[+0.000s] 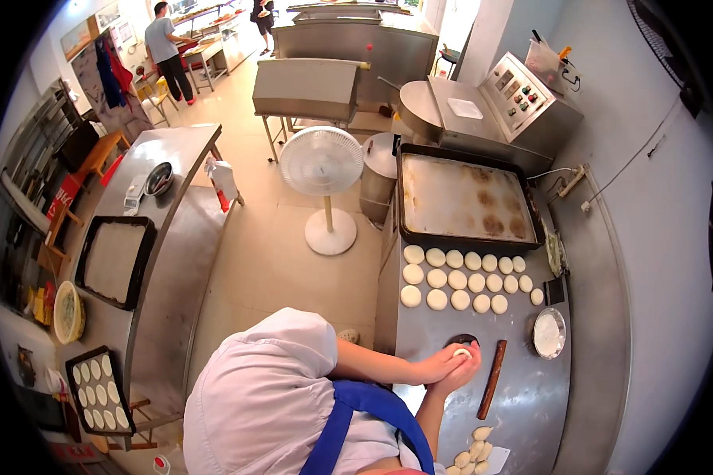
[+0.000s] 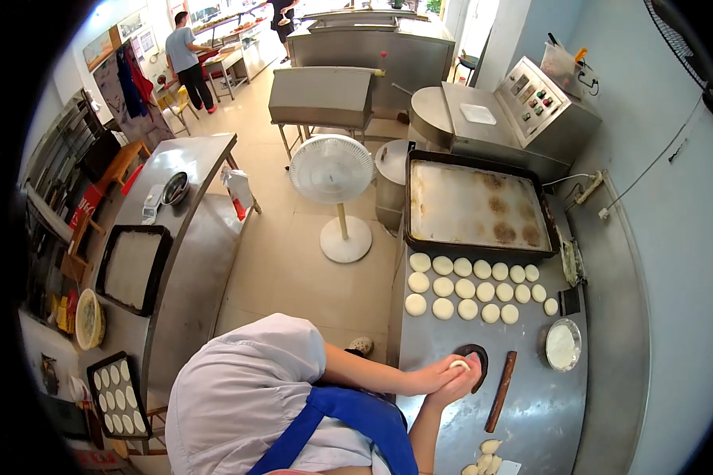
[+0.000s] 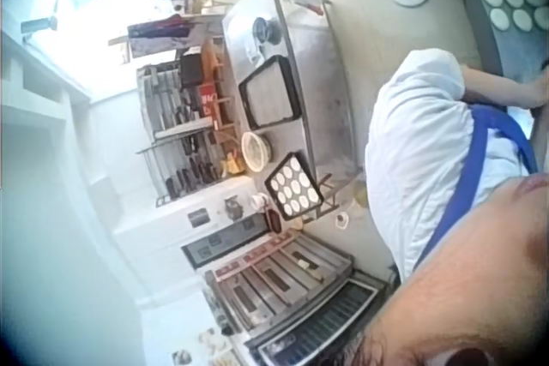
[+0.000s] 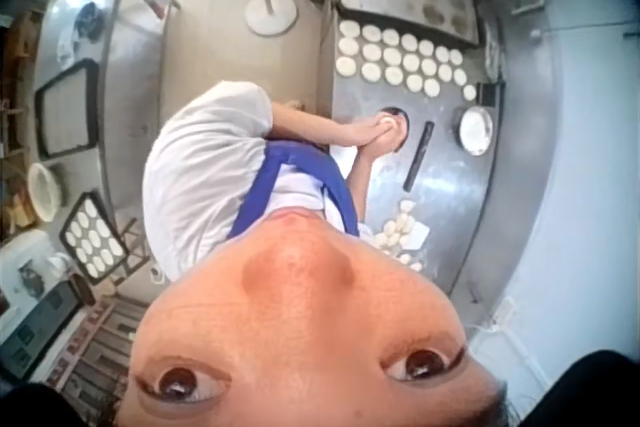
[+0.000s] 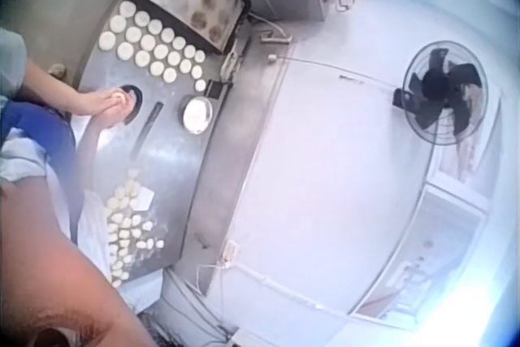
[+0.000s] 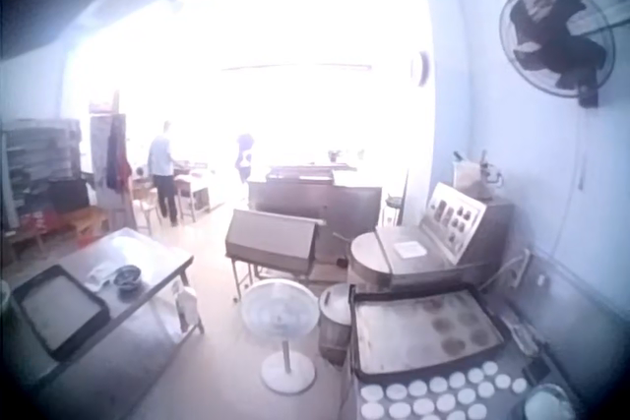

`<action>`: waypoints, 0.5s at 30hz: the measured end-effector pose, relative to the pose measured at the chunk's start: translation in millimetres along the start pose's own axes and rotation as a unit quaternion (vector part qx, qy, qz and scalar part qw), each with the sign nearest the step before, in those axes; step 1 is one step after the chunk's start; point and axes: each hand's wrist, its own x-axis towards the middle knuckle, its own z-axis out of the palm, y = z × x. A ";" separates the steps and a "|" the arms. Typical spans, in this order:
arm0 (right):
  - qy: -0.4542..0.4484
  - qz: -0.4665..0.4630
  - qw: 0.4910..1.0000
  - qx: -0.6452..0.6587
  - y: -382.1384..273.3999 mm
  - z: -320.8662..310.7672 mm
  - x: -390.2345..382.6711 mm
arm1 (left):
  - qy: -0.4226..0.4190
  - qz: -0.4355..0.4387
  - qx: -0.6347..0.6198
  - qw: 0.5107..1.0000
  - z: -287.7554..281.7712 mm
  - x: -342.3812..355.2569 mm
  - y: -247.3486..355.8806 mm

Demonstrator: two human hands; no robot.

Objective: The person prepares bread rolls by taking a portion of dough, flattening it, placing a dark filling in the center, and rolling it into a ball by hand. The person repeats this process for several pieces of dough on a metal table.

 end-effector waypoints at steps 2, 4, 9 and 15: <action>-0.116 -0.005 0.993 0.024 -2.3 -4.3 0.8 | -0.021 -0.106 -0.096 0.990 -4.1 -0.5 3.1; -0.122 -0.158 0.970 -0.139 -3.4 -7.7 1.8 | -0.074 -0.145 -0.171 0.972 -3.3 -3.7 4.5; -0.062 -0.240 0.936 -0.250 -5.4 -6.4 -1.7 | -0.069 -0.230 -0.396 0.886 4.1 -10.1 6.8; 0.006 -0.488 0.816 -0.310 -13.2 -11.7 -3.2 | -0.032 -0.258 -0.273 0.926 14.5 -9.6 11.1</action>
